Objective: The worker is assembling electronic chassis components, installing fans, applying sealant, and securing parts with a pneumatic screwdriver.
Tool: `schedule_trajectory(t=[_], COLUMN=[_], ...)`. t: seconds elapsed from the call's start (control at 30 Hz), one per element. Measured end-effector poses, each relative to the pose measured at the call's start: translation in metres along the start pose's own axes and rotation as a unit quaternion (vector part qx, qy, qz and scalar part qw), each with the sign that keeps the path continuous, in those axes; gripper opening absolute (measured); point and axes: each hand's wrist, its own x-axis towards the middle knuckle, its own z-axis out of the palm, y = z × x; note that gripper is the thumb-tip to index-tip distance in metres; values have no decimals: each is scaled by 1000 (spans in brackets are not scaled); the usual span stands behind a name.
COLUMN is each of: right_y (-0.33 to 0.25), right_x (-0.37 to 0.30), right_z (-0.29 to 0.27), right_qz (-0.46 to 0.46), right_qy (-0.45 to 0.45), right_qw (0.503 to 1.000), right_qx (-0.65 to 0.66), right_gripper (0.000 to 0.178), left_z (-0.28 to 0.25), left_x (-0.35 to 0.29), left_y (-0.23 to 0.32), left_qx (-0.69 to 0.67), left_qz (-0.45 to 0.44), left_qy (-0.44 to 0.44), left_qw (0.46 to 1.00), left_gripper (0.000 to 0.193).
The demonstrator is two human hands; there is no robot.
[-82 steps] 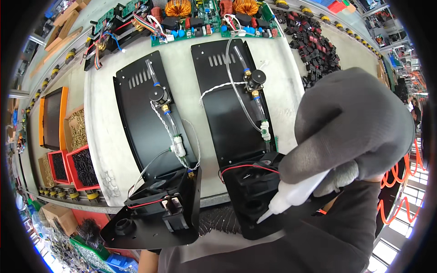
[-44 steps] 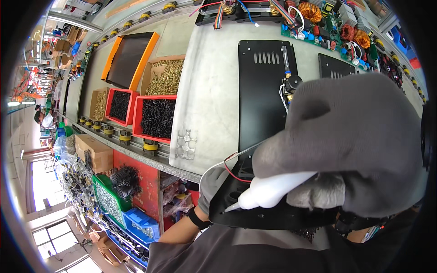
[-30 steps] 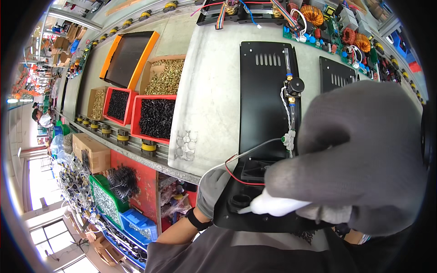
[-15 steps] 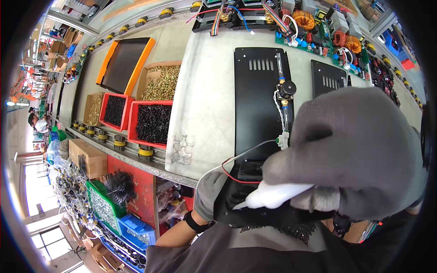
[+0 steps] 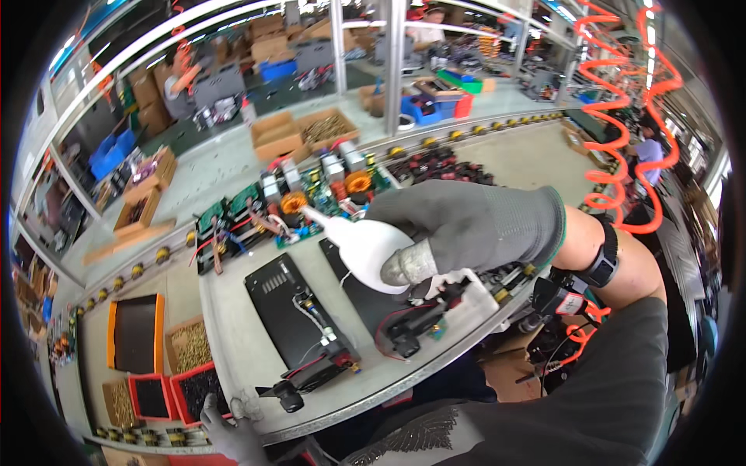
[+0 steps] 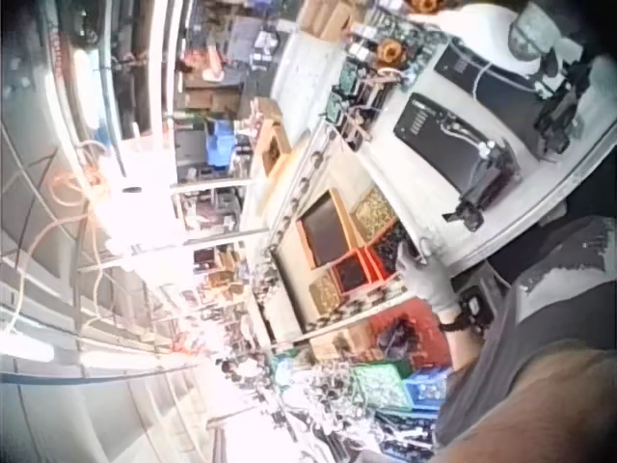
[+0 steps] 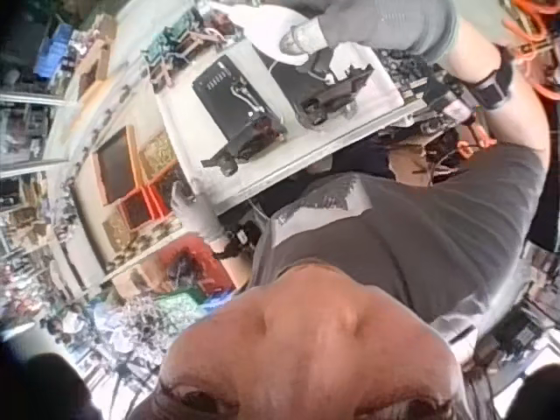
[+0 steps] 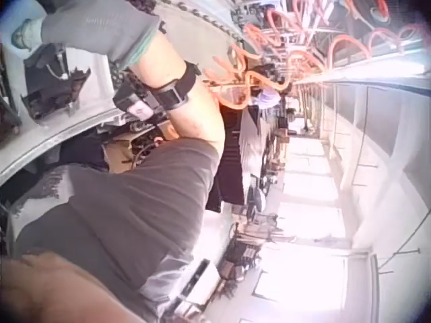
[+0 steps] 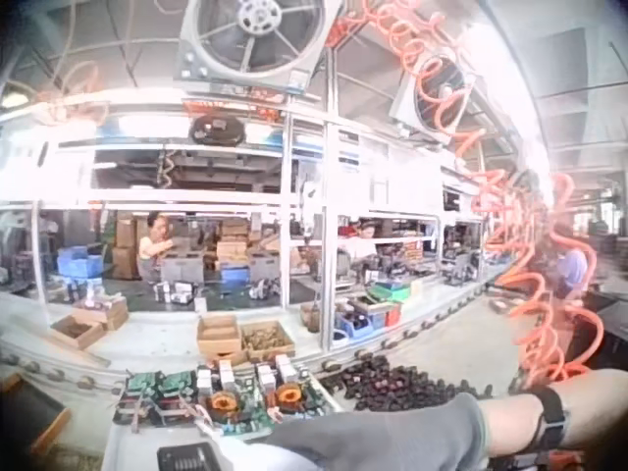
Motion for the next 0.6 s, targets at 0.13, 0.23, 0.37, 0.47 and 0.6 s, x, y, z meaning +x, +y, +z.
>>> schedule_trajectory(t=[0.13, 0.23, 0.37, 0.47, 0.6], right_y=[-25, -36, -5, 41, 131], right_x=[-90, -175, -280, -350, -397], right_z=[6, 24, 37, 53, 85], right_qz=[-23, -2, -3, -23, 151], right_qy=[138, 356, 608, 691, 725], right_qw=[989, 932, 794, 722, 667], right_qx=[40, 66, -2, 28, -81], right_gripper=[47, 50, 58, 41, 31], left_z=[6, 6, 7, 13, 15], left_x=[8, 2, 2, 3, 2], left_y=[-22, -28, -31, -34, -23], left_qx=[-24, -48, -175, -240, -253], left_qz=[-44, -50, -141, -147, -149], left_qy=[-146, -130, -123, -139, -130], left_qw=[988, 989, 967, 949, 947], left_gripper=[42, 48, 38, 35, 39])
